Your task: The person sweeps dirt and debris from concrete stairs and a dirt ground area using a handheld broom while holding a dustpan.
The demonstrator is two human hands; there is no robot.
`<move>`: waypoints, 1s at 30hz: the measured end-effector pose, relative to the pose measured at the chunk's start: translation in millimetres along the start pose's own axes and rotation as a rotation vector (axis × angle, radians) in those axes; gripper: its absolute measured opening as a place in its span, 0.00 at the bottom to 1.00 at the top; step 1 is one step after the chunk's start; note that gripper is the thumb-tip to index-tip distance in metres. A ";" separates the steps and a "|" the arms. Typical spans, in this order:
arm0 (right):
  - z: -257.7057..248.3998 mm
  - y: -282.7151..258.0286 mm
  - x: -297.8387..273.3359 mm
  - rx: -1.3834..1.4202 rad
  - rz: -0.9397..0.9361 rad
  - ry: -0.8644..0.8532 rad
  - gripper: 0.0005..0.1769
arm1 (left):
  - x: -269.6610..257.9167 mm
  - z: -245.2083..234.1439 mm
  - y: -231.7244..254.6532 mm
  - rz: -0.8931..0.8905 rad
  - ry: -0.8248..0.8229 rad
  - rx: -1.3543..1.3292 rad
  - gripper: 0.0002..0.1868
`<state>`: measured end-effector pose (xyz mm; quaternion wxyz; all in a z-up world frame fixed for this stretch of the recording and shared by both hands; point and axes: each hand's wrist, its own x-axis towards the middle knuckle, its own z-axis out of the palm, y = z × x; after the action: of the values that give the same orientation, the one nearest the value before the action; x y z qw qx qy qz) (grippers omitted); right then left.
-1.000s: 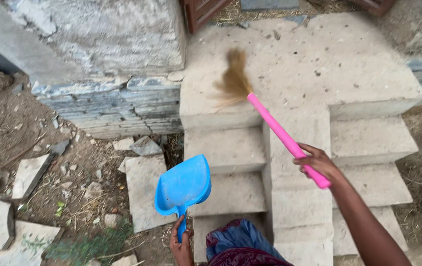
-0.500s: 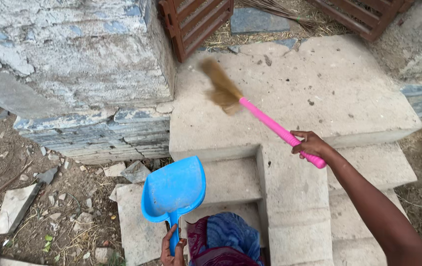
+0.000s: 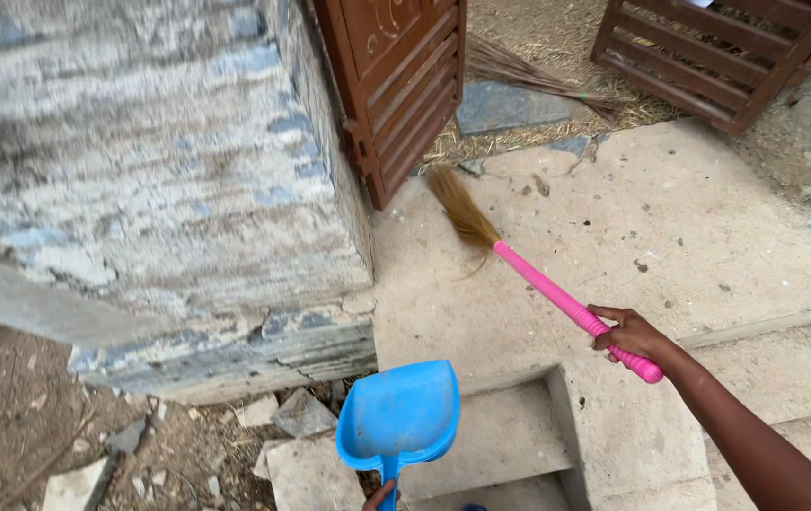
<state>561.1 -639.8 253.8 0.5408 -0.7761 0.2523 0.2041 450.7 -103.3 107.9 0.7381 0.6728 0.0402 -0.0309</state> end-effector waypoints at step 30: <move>-18.3 -21.5 34.9 1.140 0.275 0.365 0.08 | 202.0 202.0 151.1 -0.088 -0.135 0.028 0.28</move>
<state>602.6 -656.8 255.1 0.7876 -0.3476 0.5079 -0.0312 670.3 -288.8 255.7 0.7277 0.6768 0.0193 -0.1093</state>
